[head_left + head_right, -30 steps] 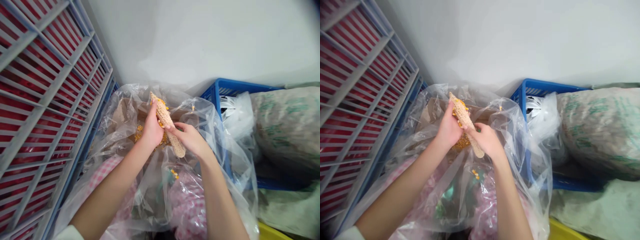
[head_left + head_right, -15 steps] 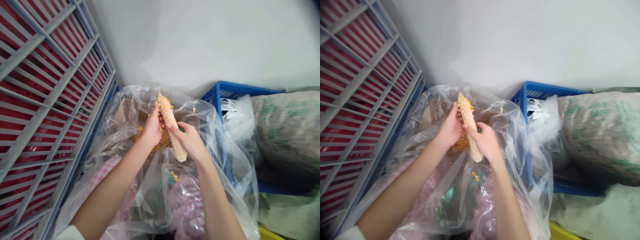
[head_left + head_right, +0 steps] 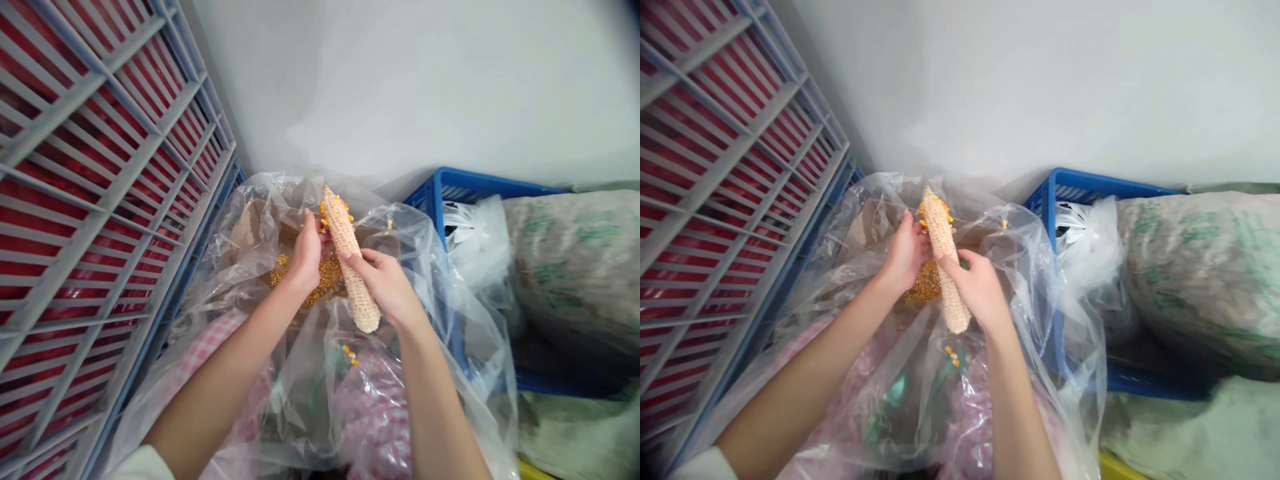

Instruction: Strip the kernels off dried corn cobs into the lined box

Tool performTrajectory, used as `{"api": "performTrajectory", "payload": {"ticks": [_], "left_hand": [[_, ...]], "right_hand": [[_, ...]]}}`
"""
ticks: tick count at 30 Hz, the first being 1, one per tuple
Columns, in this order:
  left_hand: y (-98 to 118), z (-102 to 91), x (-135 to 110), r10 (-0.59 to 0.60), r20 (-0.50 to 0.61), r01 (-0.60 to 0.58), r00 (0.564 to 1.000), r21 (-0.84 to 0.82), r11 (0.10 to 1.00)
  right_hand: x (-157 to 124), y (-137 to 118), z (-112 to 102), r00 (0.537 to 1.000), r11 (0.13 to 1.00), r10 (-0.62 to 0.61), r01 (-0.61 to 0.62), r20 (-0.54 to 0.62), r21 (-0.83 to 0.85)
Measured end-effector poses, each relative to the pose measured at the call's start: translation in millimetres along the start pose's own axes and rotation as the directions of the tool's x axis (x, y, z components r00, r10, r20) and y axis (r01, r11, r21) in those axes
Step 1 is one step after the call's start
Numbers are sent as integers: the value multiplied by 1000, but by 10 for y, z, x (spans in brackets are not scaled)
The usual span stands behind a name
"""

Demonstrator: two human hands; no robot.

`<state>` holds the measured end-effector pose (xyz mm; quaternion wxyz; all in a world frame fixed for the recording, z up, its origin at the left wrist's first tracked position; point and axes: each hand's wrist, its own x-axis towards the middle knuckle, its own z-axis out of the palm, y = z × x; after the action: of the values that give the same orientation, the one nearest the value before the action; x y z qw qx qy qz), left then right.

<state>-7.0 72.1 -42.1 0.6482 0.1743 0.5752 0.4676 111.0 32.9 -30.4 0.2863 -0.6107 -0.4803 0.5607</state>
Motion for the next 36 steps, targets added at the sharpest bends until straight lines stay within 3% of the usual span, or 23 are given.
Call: {"api": "performTrajectory", "payload": {"ticks": [5,9,12,15,19,22,25,27,30,36], "left_hand": [[57,18,-86,-29,164,42,986,-80,996],[57,74,-132,-83,289,146,954,-204,968],[28,127,-164,-145,276,223,950,-277,935],[3,143,-201,-206,247,272,947,-278,921],[4,103,-232,-266,279,319,923,-167,933],[7,85,-253,-322,308,361,895,-78,929],[-13,96,-304,-299,350,314,888,13,949],[-35,108,-355,-267,420,261,867,74,963],[-59,112,-427,-253,517,210,818,142,967],[-65,106,-424,-262,555,215,789,151,965]], "right_hand": [[-55,-96,-41,985,943,158,-170,66,285],[-103,-136,-29,968,948,203,-232,149,219],[-111,-115,-63,977,979,160,-176,143,105],[-117,-67,-240,989,988,146,-145,28,-55],[-147,26,-591,950,958,140,-202,-281,-206],[-148,45,-694,910,988,56,-111,-411,-112],[-95,-23,-594,892,990,-10,71,-452,118],[-37,-85,-486,895,961,-6,128,-447,243],[46,-132,-378,913,931,40,113,-407,346],[105,-80,-357,978,931,70,6,-195,366]]}}
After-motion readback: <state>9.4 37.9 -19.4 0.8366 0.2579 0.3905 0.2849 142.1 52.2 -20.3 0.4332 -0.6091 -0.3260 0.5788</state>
